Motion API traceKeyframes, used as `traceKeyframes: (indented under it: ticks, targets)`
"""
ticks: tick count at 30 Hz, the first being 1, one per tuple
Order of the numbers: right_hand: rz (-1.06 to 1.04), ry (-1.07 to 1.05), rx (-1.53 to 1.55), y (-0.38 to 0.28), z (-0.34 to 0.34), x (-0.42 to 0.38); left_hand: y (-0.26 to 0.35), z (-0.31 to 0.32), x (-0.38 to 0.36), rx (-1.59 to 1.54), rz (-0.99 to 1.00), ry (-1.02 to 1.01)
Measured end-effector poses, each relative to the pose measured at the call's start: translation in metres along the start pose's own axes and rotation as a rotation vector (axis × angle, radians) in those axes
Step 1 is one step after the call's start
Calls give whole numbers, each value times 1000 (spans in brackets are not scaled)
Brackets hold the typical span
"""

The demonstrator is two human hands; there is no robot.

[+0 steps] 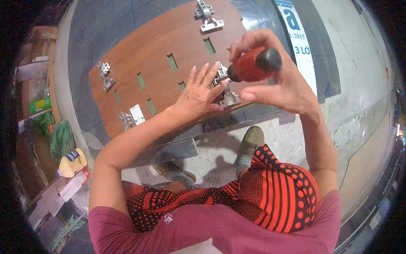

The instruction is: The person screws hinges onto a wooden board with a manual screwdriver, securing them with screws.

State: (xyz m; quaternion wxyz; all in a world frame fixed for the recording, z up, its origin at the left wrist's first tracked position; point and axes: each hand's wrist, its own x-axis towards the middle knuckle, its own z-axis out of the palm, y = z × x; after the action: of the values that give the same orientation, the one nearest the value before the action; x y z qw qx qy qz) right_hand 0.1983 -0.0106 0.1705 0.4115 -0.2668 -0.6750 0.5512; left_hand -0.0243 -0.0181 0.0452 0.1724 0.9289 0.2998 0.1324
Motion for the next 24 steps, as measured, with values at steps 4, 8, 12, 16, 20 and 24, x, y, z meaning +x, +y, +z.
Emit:
traceKeyframes:
  ticks: [4,8,12,16,20,24]
  targets:
    - [149,109,27,-20,6,4,-2,1,0,10,-3,-7]
    - [73,-28,-282,-7,-2,-3,0,-1,0,29,4,-10]
    - [63,198,-85,-5,4,0,3,-4,1,44,-3,-4]
    - [170,-30,-153,-10,-10,-4,2,-2,0,15,-15,-14]
    - [143,78,-352,-1,-7,-6,2,-1,1,31,-18,-36]
    - [74,228,-152,-11,2,-1,1,-2,0,19,-3,-12]
